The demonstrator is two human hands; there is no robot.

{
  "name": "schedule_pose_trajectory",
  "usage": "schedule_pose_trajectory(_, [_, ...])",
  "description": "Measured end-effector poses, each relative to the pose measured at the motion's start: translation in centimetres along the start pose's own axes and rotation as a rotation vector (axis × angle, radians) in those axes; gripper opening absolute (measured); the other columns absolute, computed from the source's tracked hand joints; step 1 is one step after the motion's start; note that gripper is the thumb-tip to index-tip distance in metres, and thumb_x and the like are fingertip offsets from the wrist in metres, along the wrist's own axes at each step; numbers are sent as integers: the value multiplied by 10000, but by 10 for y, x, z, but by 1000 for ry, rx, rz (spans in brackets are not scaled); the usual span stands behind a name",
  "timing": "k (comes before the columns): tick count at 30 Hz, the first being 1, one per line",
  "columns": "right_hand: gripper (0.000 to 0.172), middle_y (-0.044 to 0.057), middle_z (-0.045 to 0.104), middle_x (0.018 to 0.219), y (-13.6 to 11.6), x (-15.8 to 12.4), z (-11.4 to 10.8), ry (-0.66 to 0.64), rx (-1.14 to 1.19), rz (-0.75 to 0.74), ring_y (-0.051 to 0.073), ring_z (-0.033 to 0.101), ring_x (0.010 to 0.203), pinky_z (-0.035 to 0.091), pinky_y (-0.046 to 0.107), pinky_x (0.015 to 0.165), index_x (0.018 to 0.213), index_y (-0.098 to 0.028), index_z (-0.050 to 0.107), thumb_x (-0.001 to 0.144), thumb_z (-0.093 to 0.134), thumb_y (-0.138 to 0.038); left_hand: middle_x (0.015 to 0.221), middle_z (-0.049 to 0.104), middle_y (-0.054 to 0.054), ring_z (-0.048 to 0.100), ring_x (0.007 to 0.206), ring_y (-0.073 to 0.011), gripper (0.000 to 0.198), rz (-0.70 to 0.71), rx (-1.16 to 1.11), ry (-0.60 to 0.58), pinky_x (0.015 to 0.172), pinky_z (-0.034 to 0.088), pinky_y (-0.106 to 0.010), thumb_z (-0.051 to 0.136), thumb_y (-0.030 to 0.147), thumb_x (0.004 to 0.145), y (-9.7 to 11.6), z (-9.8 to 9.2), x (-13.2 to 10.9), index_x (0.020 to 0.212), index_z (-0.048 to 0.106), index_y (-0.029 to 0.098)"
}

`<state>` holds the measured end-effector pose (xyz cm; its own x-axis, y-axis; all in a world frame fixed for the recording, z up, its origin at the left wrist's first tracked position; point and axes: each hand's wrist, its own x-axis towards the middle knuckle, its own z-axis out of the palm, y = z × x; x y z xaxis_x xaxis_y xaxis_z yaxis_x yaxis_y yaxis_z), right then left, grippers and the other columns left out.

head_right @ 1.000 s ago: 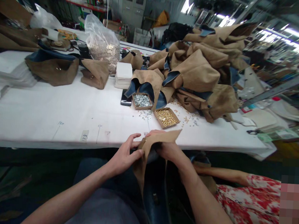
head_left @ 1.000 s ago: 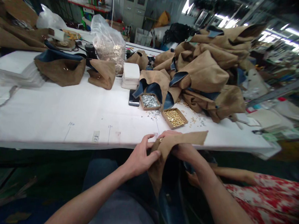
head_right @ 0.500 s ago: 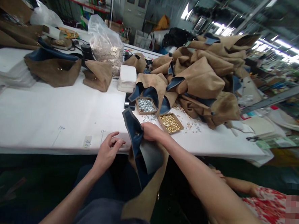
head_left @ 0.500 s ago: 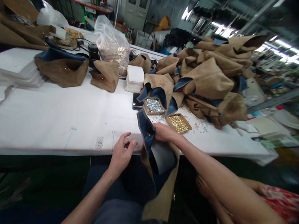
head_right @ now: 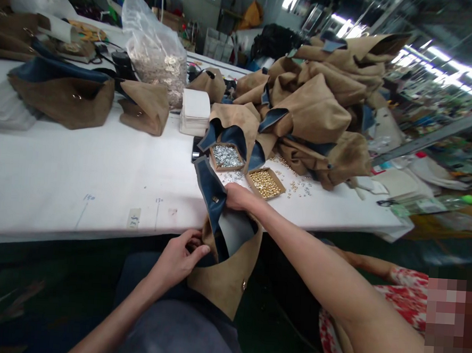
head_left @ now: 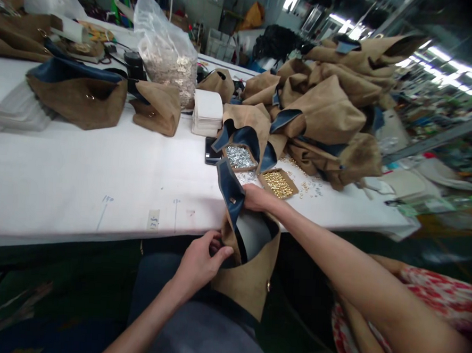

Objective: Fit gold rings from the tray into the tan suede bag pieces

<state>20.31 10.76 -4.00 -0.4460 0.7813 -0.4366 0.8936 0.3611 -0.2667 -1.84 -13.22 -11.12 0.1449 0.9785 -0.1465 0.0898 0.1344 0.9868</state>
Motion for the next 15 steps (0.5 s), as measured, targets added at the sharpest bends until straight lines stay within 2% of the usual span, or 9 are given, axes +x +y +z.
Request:
schedule_pose_trajectory(4, [205, 137, 829, 1019, -6, -11, 2, 48, -23, 28, 286, 769, 961, 539, 252, 792, 1054, -123, 892, 933, 887, -288, 1309, 825, -151, 774, 1209, -351, 629, -122, -124, -181, 1002, 591, -420, 842, 669, 1003, -26, 12, -20, 1395, 771, 183])
schedule_pose_trajectory(6, [193, 166, 835, 1075, -10, -15, 3, 80, -41, 55, 289, 778, 972, 522, 261, 780, 1065, -117, 897, 938, 878, -261, 1349, 811, -182, 753, 1273, -386, 745, -178, -246, -244, 1065, 575, -452, 802, 784, 991, -38, 23, -30, 1370, 784, 143])
schedule_pose_trajectory(8, [192, 187, 836, 1096, -14, -19, 3, 114, -54, 88, 290, 785, 966, 504, 271, 762, 1068, -116, 902, 927, 881, -244, 1320, 814, -189, 743, 1281, -400, 801, -223, -363, -261, 1098, 553, -465, 758, 856, 987, -44, 35, -38, 1297, 813, 119])
schedule_pose_trajectory(12, [226, 194, 837, 1092, -16, -25, 2, 177, -33, 165, 303, 794, 983, 531, 286, 802, 1064, -128, 903, 867, 923, -237, 1236, 822, -167, 748, 1205, -374, 794, -250, -465, -270, 1040, 542, -426, 847, 837, 935, -38, 51, -52, 1275, 835, 119])
schedule_pose_trajectory(15, [266, 208, 827, 1024, -5, -33, 4, 246, 26, 255, 332, 792, 949, 572, 324, 815, 1022, -106, 892, 818, 959, -262, 1135, 816, -139, 737, 1060, -305, 772, -240, -444, -238, 910, 514, -361, 881, 831, 913, -29, 48, -50, 1204, 847, 117])
